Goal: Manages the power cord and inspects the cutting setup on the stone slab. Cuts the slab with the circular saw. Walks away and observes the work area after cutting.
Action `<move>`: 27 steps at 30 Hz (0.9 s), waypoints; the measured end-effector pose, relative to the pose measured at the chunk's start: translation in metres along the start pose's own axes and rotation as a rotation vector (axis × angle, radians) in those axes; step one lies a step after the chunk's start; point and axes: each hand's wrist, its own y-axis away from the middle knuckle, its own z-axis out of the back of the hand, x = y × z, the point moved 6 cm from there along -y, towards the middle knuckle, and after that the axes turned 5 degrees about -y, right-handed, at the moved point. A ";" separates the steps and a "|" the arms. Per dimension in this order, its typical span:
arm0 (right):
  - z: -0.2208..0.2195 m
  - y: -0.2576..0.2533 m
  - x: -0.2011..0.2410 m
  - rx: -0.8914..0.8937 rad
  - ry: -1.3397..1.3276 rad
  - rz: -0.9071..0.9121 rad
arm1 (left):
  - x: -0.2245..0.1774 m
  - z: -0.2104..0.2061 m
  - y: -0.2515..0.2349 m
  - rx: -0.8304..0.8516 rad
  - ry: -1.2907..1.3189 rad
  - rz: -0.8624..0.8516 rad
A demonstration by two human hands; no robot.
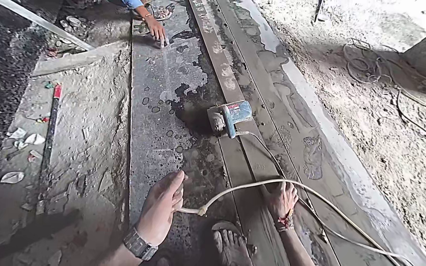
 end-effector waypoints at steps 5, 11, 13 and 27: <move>-0.007 0.006 0.005 -0.080 -0.012 0.058 | 0.002 0.008 -0.001 -0.034 0.017 0.023; 0.007 0.043 0.017 0.155 -0.069 0.119 | -0.001 0.012 0.000 -0.074 -0.003 0.024; 0.027 0.054 0.023 0.170 -0.134 0.232 | 0.002 0.016 -0.001 -0.080 -0.010 0.034; -0.023 -0.071 0.091 0.225 0.072 0.173 | 0.019 0.040 0.011 -0.080 -0.052 0.084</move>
